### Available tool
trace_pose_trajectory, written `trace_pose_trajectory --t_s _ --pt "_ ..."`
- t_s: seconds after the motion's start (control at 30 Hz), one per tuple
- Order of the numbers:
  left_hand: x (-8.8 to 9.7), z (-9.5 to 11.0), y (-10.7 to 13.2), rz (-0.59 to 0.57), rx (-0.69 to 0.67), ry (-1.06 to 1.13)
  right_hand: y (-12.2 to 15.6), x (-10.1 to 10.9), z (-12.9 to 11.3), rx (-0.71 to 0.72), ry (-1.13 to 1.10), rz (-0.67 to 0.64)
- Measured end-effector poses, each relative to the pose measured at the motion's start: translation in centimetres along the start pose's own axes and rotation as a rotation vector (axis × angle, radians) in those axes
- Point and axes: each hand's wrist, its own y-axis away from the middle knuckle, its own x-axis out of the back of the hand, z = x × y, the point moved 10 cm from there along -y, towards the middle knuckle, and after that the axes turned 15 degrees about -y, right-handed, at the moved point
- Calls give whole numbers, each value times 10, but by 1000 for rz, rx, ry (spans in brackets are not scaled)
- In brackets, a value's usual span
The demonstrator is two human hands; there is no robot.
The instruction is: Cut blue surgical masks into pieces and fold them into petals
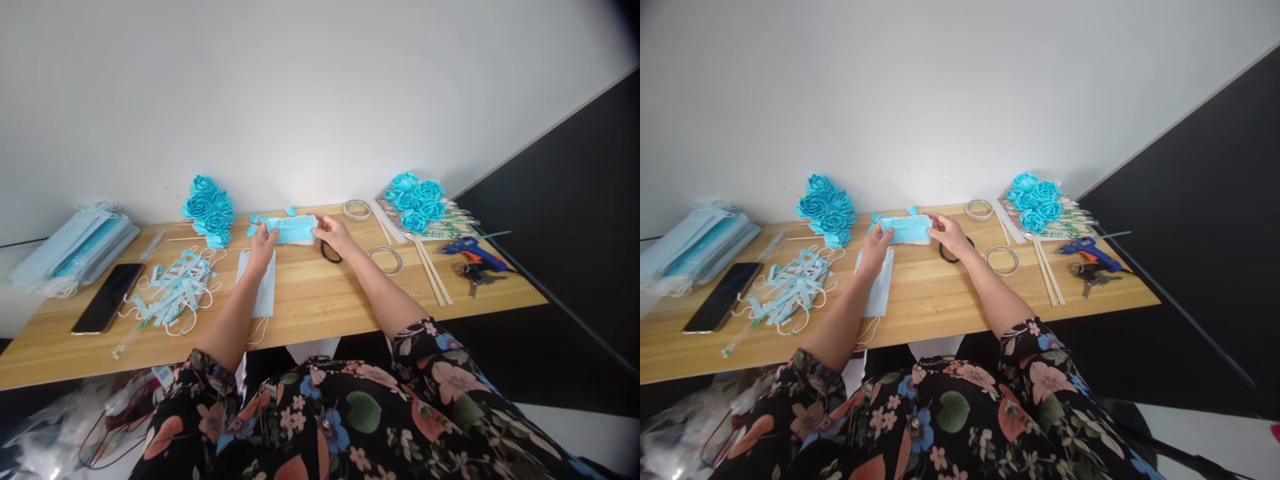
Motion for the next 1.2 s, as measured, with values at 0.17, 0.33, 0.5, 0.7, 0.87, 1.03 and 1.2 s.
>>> trace_pose_trajectory --t_s 0.17,0.33,0.5,0.7,0.87,1.03,1.2 --pt "1 -6 -1 0 36 55 1 -2 1 -12 -38 12" --pt "12 -17 3 104 138 96 5 0 -3 -16 -81 51" --pt "6 -14 4 41 155 291 4 1 -2 -51 -85 36" --pt "-16 -10 4 -173 193 585 0 -8 1 -16 -79 -79" --pt "-25 5 10 -284 127 603 -1 6 -4 71 126 60" --pt "-28 -7 12 -273 221 399 2 12 -11 109 235 110" --pt "-15 -22 7 -166 216 -58 3 12 -18 146 208 123"
